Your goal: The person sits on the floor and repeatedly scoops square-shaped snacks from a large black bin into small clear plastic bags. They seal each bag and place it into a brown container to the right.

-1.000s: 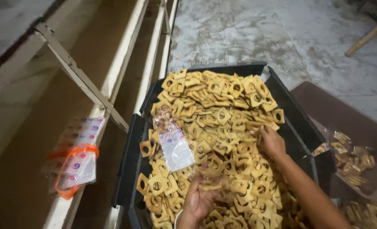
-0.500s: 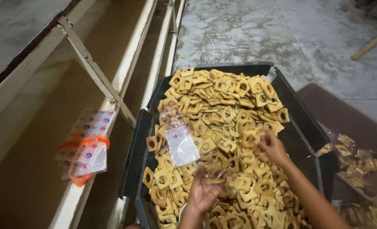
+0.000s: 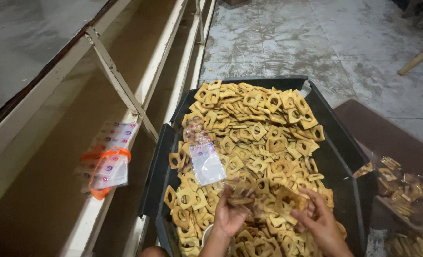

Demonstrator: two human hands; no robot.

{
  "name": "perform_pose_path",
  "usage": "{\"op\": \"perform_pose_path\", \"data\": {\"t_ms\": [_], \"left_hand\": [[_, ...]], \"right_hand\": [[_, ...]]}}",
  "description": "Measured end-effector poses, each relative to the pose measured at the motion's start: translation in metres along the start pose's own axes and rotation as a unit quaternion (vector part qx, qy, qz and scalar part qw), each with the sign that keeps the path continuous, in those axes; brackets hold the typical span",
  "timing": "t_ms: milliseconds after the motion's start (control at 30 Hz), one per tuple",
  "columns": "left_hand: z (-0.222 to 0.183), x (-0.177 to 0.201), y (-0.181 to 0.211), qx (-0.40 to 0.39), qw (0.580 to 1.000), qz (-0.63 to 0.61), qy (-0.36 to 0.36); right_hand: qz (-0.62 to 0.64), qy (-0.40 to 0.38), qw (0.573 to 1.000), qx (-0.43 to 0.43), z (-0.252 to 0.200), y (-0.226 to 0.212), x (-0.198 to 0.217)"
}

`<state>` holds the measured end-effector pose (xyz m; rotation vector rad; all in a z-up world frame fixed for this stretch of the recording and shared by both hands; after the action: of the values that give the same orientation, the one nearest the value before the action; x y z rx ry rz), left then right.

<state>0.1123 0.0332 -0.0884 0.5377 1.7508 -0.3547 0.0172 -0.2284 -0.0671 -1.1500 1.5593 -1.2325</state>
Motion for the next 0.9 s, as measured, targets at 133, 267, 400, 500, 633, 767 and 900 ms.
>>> {"op": "perform_pose_path", "data": {"t_ms": [133,267,400,500,633,767,900], "left_hand": [[0.0,0.002,-0.003,0.005,1.0,0.025,-0.007],[-0.003,0.002,-0.004,0.006,0.997,0.052,0.056],[-0.007,-0.004,-0.003,0.01,0.997,0.077,0.018],[-0.01,-0.011,-0.009,0.015,0.996,0.084,-0.001],[-0.014,-0.019,-0.017,0.029,0.997,0.054,0.047],[-0.02,-0.027,-0.019,0.023,0.997,0.074,0.02],[-0.022,-0.03,-0.023,0.023,0.995,0.076,-0.054]], "right_hand": [[0.047,0.083,0.994,0.058,-0.029,-0.022,-0.028],[-0.08,0.046,0.972,0.216,-0.045,-0.061,-0.06],[-0.304,0.075,0.921,0.23,-0.051,-0.088,-0.073],[-0.33,0.054,0.88,0.336,-0.047,-0.097,-0.079],[-0.331,0.082,0.856,0.388,-0.035,-0.088,-0.091],[-0.413,0.087,0.772,0.475,-0.036,-0.077,-0.1],[-0.388,0.103,0.763,0.507,-0.042,-0.071,-0.1]]}}
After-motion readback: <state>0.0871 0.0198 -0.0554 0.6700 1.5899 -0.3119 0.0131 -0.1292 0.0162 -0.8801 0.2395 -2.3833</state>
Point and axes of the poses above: each hand's wrist, its own z-axis towards the middle knuckle, its own x-axis out of the back of the hand, y = z × x, the point moved 2 cm from there along z, towards the middle knuckle, and after that the axes turned 1 degree about -x, right-handed, at the moved point
